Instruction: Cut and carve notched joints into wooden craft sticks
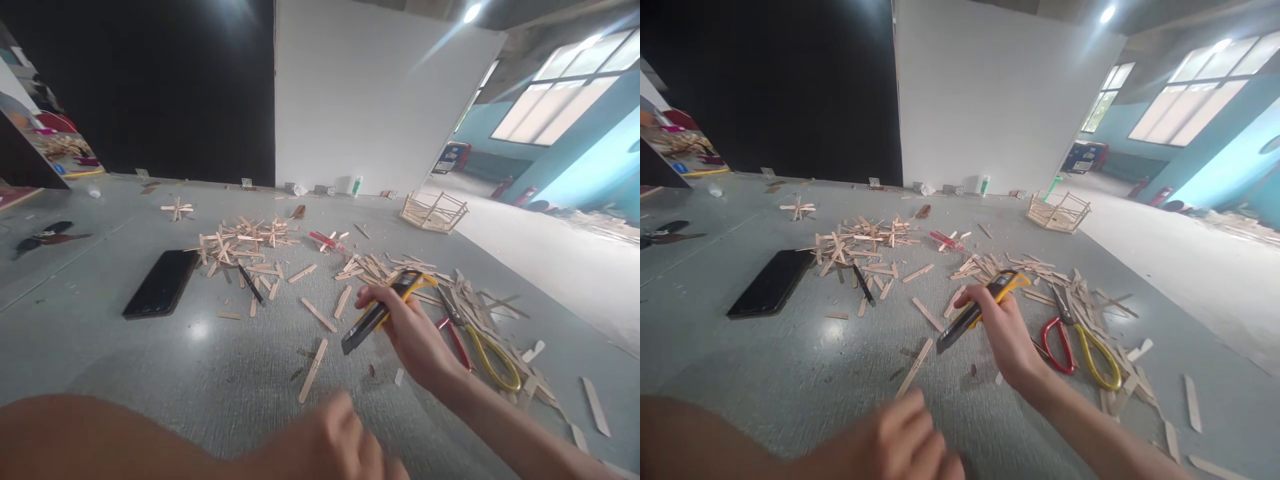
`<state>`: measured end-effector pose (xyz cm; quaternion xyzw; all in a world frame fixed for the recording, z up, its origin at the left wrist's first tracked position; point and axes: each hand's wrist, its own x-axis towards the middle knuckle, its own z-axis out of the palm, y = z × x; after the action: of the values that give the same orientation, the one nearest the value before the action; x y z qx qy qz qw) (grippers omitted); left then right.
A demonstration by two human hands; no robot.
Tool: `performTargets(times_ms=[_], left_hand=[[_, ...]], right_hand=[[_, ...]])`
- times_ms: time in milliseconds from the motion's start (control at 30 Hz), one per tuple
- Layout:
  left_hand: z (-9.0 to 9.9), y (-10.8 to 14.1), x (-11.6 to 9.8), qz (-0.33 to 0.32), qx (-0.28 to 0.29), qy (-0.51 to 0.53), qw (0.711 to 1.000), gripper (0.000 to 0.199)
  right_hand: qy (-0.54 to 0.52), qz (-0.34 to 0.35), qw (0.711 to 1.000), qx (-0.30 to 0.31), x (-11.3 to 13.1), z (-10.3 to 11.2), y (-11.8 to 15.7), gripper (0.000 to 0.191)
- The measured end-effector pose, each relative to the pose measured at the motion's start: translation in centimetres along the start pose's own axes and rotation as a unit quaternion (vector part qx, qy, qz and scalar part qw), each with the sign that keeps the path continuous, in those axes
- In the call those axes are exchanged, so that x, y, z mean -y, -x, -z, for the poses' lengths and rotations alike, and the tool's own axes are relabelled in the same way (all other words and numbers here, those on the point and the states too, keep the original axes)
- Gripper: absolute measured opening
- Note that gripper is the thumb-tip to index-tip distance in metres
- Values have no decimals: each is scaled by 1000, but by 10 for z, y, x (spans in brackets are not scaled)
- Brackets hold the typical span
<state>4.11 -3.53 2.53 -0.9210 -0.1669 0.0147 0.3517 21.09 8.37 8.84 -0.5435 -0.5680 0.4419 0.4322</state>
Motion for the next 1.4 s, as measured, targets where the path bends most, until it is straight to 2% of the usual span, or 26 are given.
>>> performTargets(times_ms=[67, 100, 167, 233, 267, 333, 400, 500, 567, 667, 767, 867, 967, 1067, 1200, 1400], left_hand=[[8, 1, 46, 63, 37, 95, 993, 20], [11, 3, 66, 125, 89, 238, 959, 15], [11, 7, 97, 191, 138, 413, 880, 9], [3, 12, 115, 212, 152, 534, 804, 28], [-3, 15, 119, 212, 140, 568, 783, 37], [-18, 19, 122, 203, 106, 609, 760, 49], [-30, 22, 120, 193, 89, 620, 755, 52], [-38, 26, 114, 198, 76, 618, 757, 50], [-41, 29, 109, 203, 58, 613, 761, 48], [-43, 31, 102, 201, 21, 609, 767, 49], [-44, 31, 97, 190, -1, 617, 764, 56], [-43, 31, 95, 182, -2, 608, 773, 55], [-44, 32, 93, 186, -5, 603, 776, 58], [-47, 33, 93, 189, -4, 614, 766, 61], [-50, 33, 95, 181, 6, 619, 764, 64], [-52, 35, 100, 163, 24, 622, 766, 61]], right_hand=[[-36, -33, 999, -7, -11, 10, 1, 42], [-58, -49, 997, -2, -17, 13, 3, 45], [-101, -63, 993, 5, -26, 18, 8, 47], [-112, -47, 993, 12, -32, 20, 15, 47], [-104, -30, 994, 19, -33, 20, 18, 48], [-59, 13, 997, 51, -32, 20, 25, 44], [36, 76, 991, 102, -29, 20, 29, 35], [186, 177, 952, 167, -26, 20, 35, 23], [234, 215, 930, 186, -26, 22, 38, 18], [237, 189, 933, 193, -29, 25, 42, 21], [150, 98, 956, 233, -35, 29, 46, 32], [77, 45, 958, 271, -43, 28, 49, 34], [116, 56, 956, 262, -46, 20, 51, 27], [130, 95, 953, 256, -44, 8, 51, 19], [126, 143, 951, 244, -40, -5, 52, 19], [138, 152, 952, 228, -43, -8, 56, 21]])
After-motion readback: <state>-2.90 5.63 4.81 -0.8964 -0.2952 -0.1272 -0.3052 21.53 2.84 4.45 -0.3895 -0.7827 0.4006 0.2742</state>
